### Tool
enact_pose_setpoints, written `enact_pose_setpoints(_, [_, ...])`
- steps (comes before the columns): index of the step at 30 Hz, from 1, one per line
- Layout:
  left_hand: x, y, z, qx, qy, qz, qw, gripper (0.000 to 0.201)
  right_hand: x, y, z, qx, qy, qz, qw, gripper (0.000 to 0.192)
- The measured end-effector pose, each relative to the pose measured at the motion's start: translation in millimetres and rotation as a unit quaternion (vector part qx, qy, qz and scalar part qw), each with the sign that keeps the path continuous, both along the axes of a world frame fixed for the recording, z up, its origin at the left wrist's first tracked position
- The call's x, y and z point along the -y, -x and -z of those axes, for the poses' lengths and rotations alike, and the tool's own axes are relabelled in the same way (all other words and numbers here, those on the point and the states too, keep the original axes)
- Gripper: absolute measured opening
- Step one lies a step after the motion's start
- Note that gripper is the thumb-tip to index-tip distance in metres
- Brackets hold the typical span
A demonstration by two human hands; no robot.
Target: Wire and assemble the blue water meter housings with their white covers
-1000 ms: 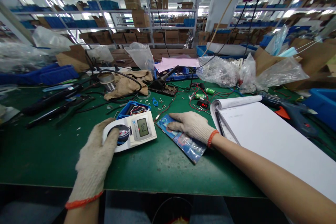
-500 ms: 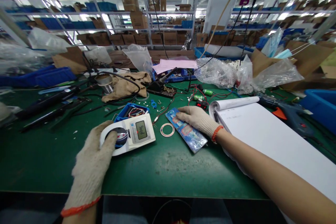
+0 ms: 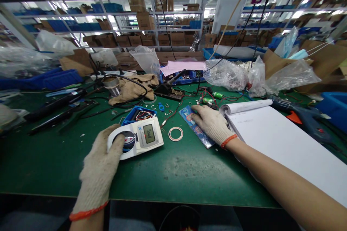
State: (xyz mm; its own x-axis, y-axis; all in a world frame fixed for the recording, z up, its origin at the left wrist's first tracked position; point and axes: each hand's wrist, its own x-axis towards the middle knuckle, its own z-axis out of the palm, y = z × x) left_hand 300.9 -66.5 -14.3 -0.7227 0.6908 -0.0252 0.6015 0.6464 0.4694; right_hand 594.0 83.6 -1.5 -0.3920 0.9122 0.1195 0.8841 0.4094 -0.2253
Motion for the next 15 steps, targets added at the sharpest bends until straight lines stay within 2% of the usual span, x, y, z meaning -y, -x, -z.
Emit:
enact_pose_setpoints(7, [-1.6, -3.6, -3.2, 0.023, 0.015, -0.035, 0.999, 0.069, -2.0, 0.7, 7.9, 0.040, -0.023, -0.018, 0.999, 0.047])
enact_pose_setpoints(15, [-0.1, -6.2, -4.7, 0.024, 0.012, -0.024, 0.999, 0.066, -2.5, 0.2, 9.0, 0.049, -0.030, -0.024, 0.998, 0.045])
